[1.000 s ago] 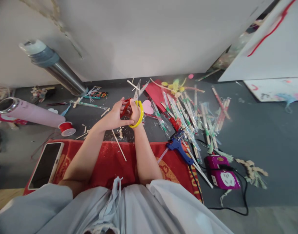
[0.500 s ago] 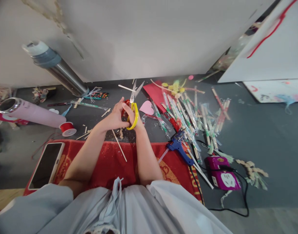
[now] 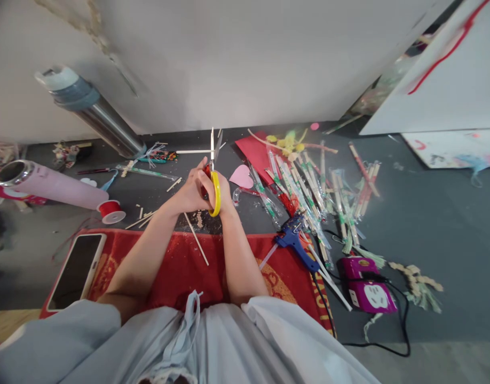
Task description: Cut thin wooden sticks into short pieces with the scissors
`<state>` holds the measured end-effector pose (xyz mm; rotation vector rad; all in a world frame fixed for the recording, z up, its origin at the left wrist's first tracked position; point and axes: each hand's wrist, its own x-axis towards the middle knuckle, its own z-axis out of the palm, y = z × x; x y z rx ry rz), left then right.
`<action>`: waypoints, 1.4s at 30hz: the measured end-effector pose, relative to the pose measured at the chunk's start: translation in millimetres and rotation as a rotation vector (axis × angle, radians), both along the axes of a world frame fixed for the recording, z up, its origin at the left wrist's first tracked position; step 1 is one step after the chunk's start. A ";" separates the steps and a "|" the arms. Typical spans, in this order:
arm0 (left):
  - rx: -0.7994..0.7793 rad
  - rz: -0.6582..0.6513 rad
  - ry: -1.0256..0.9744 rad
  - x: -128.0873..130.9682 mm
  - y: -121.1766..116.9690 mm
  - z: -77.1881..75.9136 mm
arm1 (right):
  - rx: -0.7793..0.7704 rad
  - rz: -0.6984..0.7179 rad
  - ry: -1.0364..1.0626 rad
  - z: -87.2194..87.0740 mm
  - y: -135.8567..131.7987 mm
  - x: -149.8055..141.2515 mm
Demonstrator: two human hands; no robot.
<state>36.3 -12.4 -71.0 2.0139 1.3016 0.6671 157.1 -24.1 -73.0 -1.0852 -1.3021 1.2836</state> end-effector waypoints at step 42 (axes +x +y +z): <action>0.361 0.458 0.232 -71.3 2.1 61.5 | 0.068 -0.309 -0.405 -14.5 5.8 -4.0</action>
